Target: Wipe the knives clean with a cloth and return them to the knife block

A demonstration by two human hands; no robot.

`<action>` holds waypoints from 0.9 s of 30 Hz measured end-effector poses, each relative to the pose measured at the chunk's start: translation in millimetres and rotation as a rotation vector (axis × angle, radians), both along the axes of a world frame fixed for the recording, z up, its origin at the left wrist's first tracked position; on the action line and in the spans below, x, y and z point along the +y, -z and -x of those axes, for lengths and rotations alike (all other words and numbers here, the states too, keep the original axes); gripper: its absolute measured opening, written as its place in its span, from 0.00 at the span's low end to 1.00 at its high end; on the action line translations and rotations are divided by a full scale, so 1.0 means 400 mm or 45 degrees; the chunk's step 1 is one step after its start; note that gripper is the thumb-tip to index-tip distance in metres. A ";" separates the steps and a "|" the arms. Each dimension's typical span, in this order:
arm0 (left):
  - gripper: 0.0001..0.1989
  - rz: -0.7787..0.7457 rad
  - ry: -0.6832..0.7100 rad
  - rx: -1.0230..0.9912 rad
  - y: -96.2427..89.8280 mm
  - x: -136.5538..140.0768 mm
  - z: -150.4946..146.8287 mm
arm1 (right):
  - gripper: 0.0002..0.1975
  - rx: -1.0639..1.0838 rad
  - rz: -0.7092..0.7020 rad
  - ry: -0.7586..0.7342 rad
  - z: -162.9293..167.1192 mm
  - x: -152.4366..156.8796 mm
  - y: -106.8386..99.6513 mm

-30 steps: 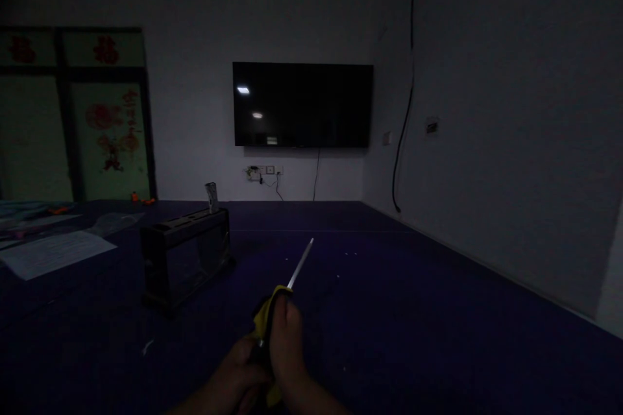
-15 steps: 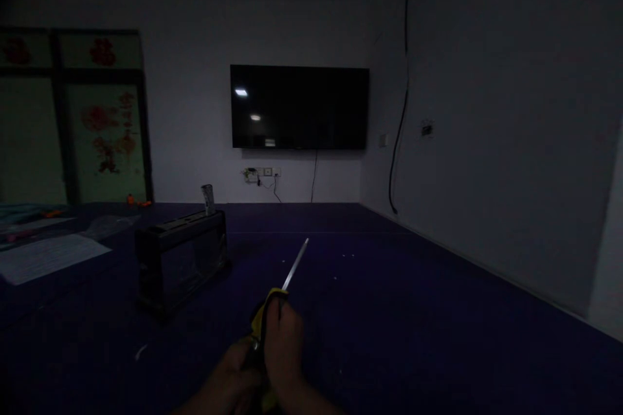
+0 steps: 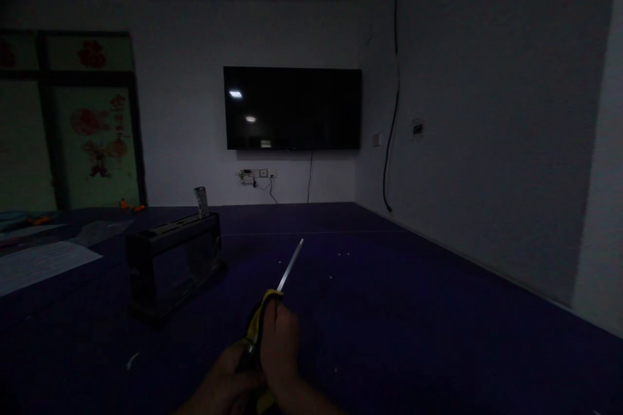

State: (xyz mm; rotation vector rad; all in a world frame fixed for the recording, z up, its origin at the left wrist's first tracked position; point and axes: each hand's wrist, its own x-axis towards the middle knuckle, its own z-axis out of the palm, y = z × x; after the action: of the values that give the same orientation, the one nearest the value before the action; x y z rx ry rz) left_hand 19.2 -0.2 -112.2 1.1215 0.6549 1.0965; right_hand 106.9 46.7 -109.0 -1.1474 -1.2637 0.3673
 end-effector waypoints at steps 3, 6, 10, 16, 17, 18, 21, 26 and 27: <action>0.07 -0.034 0.009 0.028 -0.003 -0.001 0.003 | 0.31 -0.015 -0.007 0.004 -0.002 0.000 -0.001; 0.10 -0.046 -0.007 0.033 -0.005 -0.002 0.002 | 0.31 -0.032 -0.011 0.000 -0.006 0.001 -0.001; 0.11 0.000 -0.031 0.024 0.008 0.011 -0.001 | 0.31 -0.062 -0.008 -0.001 -0.008 0.006 0.003; 0.12 -0.051 0.011 -0.004 0.038 0.031 0.003 | 0.29 -0.105 -0.025 0.022 -0.008 0.016 0.014; 0.12 -0.060 0.010 0.007 0.040 0.031 0.005 | 0.29 -0.114 -0.033 0.025 -0.009 0.017 0.015; 0.12 -0.061 0.009 0.017 0.040 0.030 0.007 | 0.29 -0.124 -0.043 0.031 -0.010 0.018 0.016; 0.13 -0.040 -0.023 0.034 0.040 0.028 0.010 | 0.29 -0.149 -0.083 0.053 -0.013 0.017 0.021; 0.20 -0.009 -0.142 0.122 0.048 0.034 0.016 | 0.29 -0.180 -0.181 0.039 -0.018 0.007 0.038; 0.21 0.001 -0.165 0.161 0.048 0.034 0.018 | 0.29 -0.183 -0.206 0.025 -0.019 0.004 0.041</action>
State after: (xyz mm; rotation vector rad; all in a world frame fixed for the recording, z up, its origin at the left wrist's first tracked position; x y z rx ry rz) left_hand 12.0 13.3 -131.3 1.1671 0.8370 1.1413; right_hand 114.6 48.3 -125.4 -1.0618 -1.3804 0.1665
